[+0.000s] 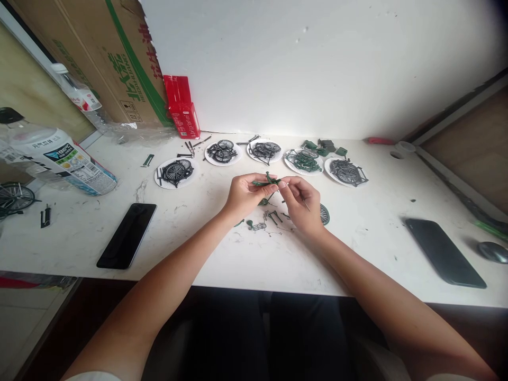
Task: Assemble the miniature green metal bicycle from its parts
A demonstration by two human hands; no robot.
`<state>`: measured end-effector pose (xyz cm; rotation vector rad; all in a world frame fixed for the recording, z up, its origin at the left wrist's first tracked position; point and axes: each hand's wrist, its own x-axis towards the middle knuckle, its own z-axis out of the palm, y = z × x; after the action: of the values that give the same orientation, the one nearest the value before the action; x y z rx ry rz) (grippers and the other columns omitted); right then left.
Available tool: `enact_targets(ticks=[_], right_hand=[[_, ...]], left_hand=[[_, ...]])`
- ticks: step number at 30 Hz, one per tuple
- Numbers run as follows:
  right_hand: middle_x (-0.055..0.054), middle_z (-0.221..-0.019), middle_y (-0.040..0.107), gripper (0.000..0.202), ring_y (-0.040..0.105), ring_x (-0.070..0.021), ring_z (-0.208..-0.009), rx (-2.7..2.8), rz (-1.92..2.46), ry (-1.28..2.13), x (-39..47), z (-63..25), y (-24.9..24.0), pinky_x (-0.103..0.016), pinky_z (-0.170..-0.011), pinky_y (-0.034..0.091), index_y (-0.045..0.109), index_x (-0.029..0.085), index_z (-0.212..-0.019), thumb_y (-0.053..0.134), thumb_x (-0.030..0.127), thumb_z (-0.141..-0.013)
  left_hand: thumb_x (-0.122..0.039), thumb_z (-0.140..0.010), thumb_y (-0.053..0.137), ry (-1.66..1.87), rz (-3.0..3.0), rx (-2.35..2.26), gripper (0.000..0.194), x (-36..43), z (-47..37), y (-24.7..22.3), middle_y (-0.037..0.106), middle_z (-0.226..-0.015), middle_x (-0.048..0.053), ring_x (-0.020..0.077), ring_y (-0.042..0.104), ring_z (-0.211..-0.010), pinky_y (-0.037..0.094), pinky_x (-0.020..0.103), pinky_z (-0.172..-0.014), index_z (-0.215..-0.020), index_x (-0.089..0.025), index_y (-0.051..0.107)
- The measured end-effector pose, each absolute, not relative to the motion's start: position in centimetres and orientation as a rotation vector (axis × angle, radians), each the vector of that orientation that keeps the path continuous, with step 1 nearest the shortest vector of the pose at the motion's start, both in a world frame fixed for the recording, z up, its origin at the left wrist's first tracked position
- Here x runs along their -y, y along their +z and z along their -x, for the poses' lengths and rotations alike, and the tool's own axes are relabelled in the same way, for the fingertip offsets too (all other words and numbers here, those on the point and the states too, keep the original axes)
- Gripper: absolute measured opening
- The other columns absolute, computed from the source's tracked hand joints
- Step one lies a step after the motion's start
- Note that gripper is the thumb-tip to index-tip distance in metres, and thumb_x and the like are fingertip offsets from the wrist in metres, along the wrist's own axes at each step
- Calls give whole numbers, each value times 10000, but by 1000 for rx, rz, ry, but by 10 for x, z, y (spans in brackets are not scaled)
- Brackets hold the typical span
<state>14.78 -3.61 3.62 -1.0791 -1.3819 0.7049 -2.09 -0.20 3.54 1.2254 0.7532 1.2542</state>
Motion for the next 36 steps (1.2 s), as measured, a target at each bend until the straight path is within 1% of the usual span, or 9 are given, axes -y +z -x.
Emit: enact_targets(ticks=[3, 8, 12, 18, 20, 23, 25, 27, 36], right_hand=[[55, -690, 303, 386, 348, -139, -637, 1359, 1068, 731, 36, -146, 36, -309, -618, 375, 747, 234, -1015, 773, 612, -939], [61, -669, 317, 365, 380, -134, -635, 1352, 1076, 723, 35, -147, 35, -298, -617, 373, 758, 230, -1006, 787, 587, -936], [60, -663, 326, 350, 390, -135, -631, 1342, 1060, 711, 35, -148, 34, -299, -616, 390, 771, 233, -996, 799, 576, -929], [42, -665, 429, 329, 410, -142, -639, 1348, 1087, 738, 35, -149, 34, -303, -617, 382, 755, 231, -995, 763, 559, -966], [22, -712, 500, 315, 430, -150, -662, 1378, 1092, 706, 35, -151, 33, -313, -634, 396, 748, 235, -1010, 738, 549, -989], [-24, -842, 592, 289, 501, -185, -778, 1475, 1114, 521, 34, -153, 33, -343, -711, 439, 753, 248, -1022, 705, 533, -1017], [-37, -860, 593, 279, 522, -212, -852, 1536, 1145, 381, 34, -154, 33, -368, -774, 457, 763, 257, -1019, 689, 526, -1030], [-37, -838, 583, 279, 528, -224, -869, 1563, 1157, 335, 33, -155, 34, -384, -800, 465, 768, 264, -1023, 674, 527, -1040], [-50, -897, 654, 322, 585, -219, -850, 1489, 1142, 587, 33, -153, 32, -363, -744, 498, 758, 266, -1029, 680, 578, -1017]], left_hand=[[-483, -692, 997, 1249, -1238, -726, 525, -1, 21, 33, 819, -1092, 125, 238, 759, -951, 619, 369, -871, -1083, -164, 853], [-477, -680, 1005, 1227, -1236, -730, 538, -5, 21, 30, 819, -1070, 117, 201, 750, -891, 609, 358, -879, -1084, -157, 851], [-487, -705, 991, 1240, -1228, -710, 493, -4, 19, 30, 816, -1066, 117, 204, 744, -922, 600, 376, -919, -1034, -148, 849], [-472, -733, 980, 1238, -1236, -681, 452, -4, 18, 30, 814, -1056, 114, 208, 737, -961, 591, 380, -943, -1014, -145, 846], [-476, -729, 981, 1238, -1233, -678, 460, -4, 18, 29, 813, -1059, 115, 209, 737, -958, 592, 387, -950, -1015, -143, 844], [-479, -714, 988, 1239, -1215, -659, 465, -6, 18, 25, 813, -1070, 116, 216, 746, -954, 605, 402, -946, -999, -142, 843], [-479, -706, 993, 1230, -1198, -647, 463, -8, 18, 23, 814, -1065, 114, 221, 755, -944, 617, 412, -937, -985, -143, 841], [-473, -698, 998, 1219, -1174, -643, 462, -9, 18, 22, 817, -1043, 111, 228, 766, -936, 626, 419, -928, -978, -142, 839], [-467, -663, 1018, 1180, -1120, -666, 515, -8, 19, 22, 825, -997, 105, 238, 792, -891, 645, 424, -901, -1023, -146, 837]])
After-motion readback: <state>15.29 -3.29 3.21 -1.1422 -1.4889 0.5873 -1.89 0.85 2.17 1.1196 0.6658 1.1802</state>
